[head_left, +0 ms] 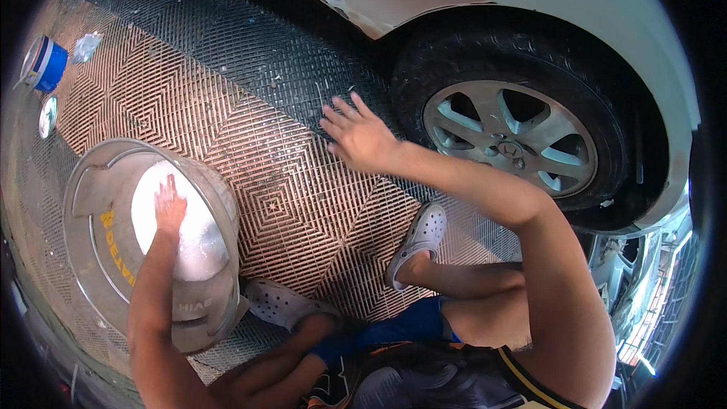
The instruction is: The person is sanding the wheel arch area of a white car using a blue sanding block. They repeatedly dip the sanding block into a bucket of water and continue sanding the same area.
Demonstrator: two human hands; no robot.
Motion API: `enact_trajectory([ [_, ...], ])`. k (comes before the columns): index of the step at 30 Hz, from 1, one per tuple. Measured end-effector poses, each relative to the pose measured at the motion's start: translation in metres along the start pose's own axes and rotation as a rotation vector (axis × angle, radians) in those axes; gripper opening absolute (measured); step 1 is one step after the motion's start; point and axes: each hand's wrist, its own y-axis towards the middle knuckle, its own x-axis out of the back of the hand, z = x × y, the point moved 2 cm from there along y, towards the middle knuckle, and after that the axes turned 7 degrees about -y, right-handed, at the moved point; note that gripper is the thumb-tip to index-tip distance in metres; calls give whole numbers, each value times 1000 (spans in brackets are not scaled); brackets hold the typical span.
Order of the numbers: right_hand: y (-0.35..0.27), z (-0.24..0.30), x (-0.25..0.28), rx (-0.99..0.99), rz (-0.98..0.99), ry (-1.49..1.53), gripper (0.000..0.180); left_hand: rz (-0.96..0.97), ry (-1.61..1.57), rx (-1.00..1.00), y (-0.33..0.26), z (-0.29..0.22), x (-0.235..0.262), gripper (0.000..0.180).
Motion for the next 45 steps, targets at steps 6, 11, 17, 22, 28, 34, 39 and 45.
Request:
enact_trajectory([
  [6, -36, -23, 37, -314, -153, 556, 80, -124, 225, -137, -22, -40, 53, 52],
  [11, -17, -50, 84, -436, -125, 765, 78, -80, -99, -152, -47, -40, 141, 50],
  [17, -39, -37, 102, -170, -25, 888, 76, -617, -673, -109, -166, -52, 298, 62],
  [22, -28, -10, 115, 34, 203, 1571, 96, -881, -827, -231, -218, -107, 394, 71],
  [28, -17, 5, 132, 21, 136, 2163, 62, -817, -733, -596, -161, -229, 410, 78],
  [34, -42, -50, 81, -425, 16, 1961, 27, -734, -789, -617, -104, -318, 368, 88],
  [39, -73, -67, 72, -378, 13, 2025, 32, -836, -796, -747, -99, -334, 351, 80],
  [45, -85, -79, 91, -202, -39, 2098, 39, -1051, -329, -848, -105, -319, 382, 56],
])
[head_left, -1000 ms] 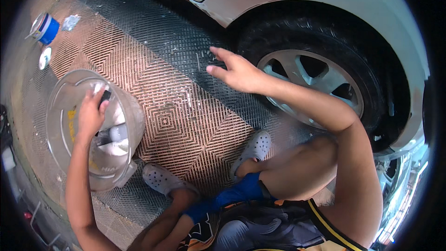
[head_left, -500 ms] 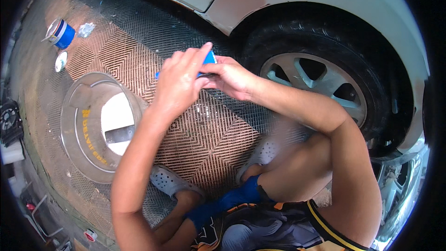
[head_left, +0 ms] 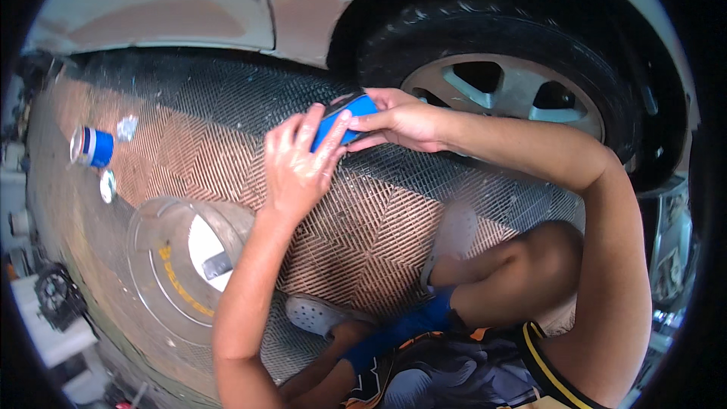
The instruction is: The person is sanding the wheel arch area of a white car using a blue sanding block. They repeatedly dip the sanding block into a bucket of water and continue sanding the same area.
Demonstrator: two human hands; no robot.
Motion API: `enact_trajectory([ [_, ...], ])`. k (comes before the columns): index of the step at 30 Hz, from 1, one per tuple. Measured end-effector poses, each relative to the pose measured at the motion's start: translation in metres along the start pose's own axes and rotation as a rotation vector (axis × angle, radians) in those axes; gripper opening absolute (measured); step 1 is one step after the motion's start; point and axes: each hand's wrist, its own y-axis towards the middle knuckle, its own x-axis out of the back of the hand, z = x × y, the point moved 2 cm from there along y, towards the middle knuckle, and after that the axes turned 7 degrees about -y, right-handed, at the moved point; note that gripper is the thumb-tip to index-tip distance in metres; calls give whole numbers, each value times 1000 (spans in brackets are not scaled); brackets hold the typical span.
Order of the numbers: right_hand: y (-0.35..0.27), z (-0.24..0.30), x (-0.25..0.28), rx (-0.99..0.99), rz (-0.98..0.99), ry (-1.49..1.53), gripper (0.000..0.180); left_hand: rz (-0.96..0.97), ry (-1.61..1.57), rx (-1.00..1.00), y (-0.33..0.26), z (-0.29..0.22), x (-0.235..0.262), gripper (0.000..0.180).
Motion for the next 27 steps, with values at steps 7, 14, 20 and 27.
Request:
enact_trajectory([
  [7, -36, -25, 31, -32, -87, -38, 56, -311, 484, -559, 107, 36, 54, 47],
  [14, -82, -54, 61, -131, -167, -197, 49, -349, 654, -675, 123, 84, 16, 50],
  [20, -82, -51, 56, -143, -137, -206, 48, -8, 725, -636, 75, 114, -21, 55],
  [27, -87, -53, 64, -119, -143, -268, 52, -353, 660, -766, 148, 63, 43, 55],
])
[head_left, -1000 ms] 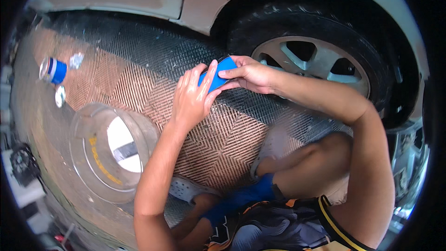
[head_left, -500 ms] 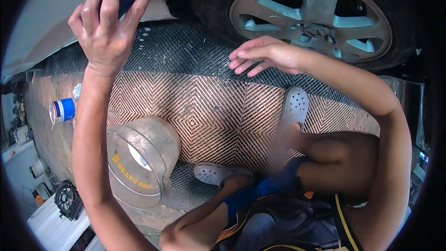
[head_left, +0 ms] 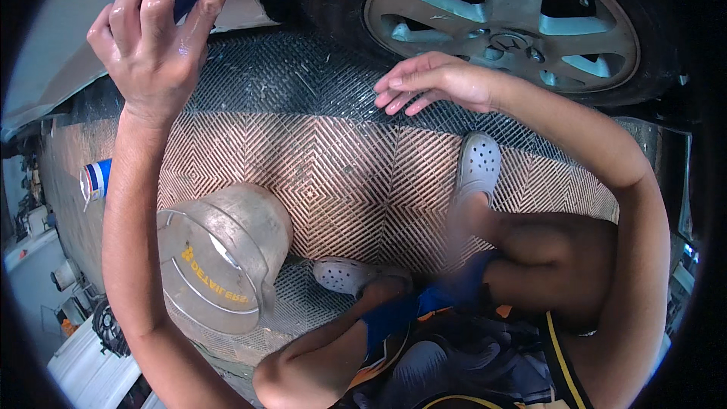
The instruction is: The person is sanding the wheel arch area of a white car using a blue sanding block. They repeatedly dip the sanding block into a bucket of water and continue sanding the same area.
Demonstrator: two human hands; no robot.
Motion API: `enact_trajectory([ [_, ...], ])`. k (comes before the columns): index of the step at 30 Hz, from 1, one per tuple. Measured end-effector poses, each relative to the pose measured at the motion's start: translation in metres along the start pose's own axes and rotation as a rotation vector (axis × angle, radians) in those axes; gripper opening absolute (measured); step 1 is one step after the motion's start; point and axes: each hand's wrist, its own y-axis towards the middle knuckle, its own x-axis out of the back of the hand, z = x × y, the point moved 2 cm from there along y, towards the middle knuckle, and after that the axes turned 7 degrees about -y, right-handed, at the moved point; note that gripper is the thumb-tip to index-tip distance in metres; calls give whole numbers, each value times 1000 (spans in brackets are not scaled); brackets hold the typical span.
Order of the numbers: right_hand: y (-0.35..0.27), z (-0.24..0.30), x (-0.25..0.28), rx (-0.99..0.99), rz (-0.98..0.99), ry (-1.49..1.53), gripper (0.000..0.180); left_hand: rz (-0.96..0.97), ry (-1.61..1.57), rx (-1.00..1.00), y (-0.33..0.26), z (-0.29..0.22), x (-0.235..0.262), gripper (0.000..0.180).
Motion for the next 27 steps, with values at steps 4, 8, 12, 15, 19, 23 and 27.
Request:
enact_trajectory([
  [4, 10, 8, -5, 13, 46, -1, 48, 286, -82, 25, -59, -38, -26, 55],
  [8, 17, 19, -15, 17, 77, -27, 48, 715, -267, 65, -119, -101, -20, 64],
  [12, 16, 6, -21, -77, -111, -117, 78, 773, -604, 366, -77, -132, 34, 67],
  [15, 25, 18, -49, -85, -1, 62, 86, 714, -778, 464, -49, -138, 83, 67],
  [19, 45, 57, -93, 77, 153, 262, 47, 652, -817, 599, -42, -126, 124, 62],
  [23, 51, 106, -134, 104, 306, 186, 41, 598, -718, 711, -72, -99, 166, 68],
  [27, 64, 123, -156, 347, 402, -69, 44, 651, -586, 830, -94, -54, 224, 68],
])
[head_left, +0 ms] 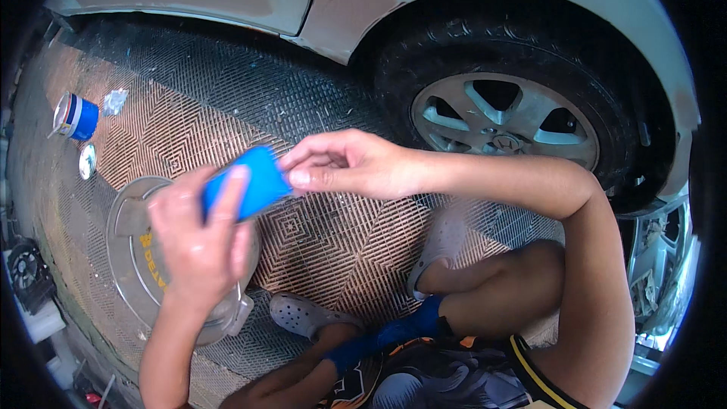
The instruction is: The person is sanding the wheel arch area of a white car using a blue sanding block. They repeatedly dip the sanding block into a bucket of water and continue sanding the same area.
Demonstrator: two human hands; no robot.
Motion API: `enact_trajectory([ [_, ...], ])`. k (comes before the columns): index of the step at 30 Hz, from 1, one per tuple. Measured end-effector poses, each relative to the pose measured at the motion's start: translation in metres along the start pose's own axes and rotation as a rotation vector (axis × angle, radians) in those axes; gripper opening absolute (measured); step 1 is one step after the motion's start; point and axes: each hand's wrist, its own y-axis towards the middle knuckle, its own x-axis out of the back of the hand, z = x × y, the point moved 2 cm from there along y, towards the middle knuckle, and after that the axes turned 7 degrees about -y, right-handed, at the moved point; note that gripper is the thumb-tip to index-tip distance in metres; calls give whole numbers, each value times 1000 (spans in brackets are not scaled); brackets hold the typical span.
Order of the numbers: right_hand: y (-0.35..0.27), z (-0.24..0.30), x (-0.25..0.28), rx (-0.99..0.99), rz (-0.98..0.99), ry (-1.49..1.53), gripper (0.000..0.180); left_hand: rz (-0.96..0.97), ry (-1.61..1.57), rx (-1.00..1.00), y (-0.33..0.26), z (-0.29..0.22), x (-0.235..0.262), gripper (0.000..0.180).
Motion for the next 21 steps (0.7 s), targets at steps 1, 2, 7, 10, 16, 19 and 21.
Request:
enact_trajectory([
  [1, 2, 4, 0, -10, 15, -233, 44, 2, 1, 111, -12, 14, 11, 68],
  [2, 2, 11, -3, -82, 12, -409, 46, 7, 3, 222, -25, 28, 24, 68],
  [7, -9, 1, 18, -295, -542, -631, 77, 856, -24, 779, -89, 86, 36, 70],
  [10, -17, 23, 42, -186, -918, -452, 90, 916, -300, 688, -120, 154, -46, 69],
  [16, -14, 54, 75, -6, -1022, -252, 80, 650, 30, 859, -198, 157, -258, 79],
  [19, -24, 72, 82, 32, -989, -324, 63, 709, 50, 614, -200, 139, -276, 77],
  [21, -12, 73, 84, 54, -950, -330, 62, 678, 85, 499, -246, 171, -290, 74],
])
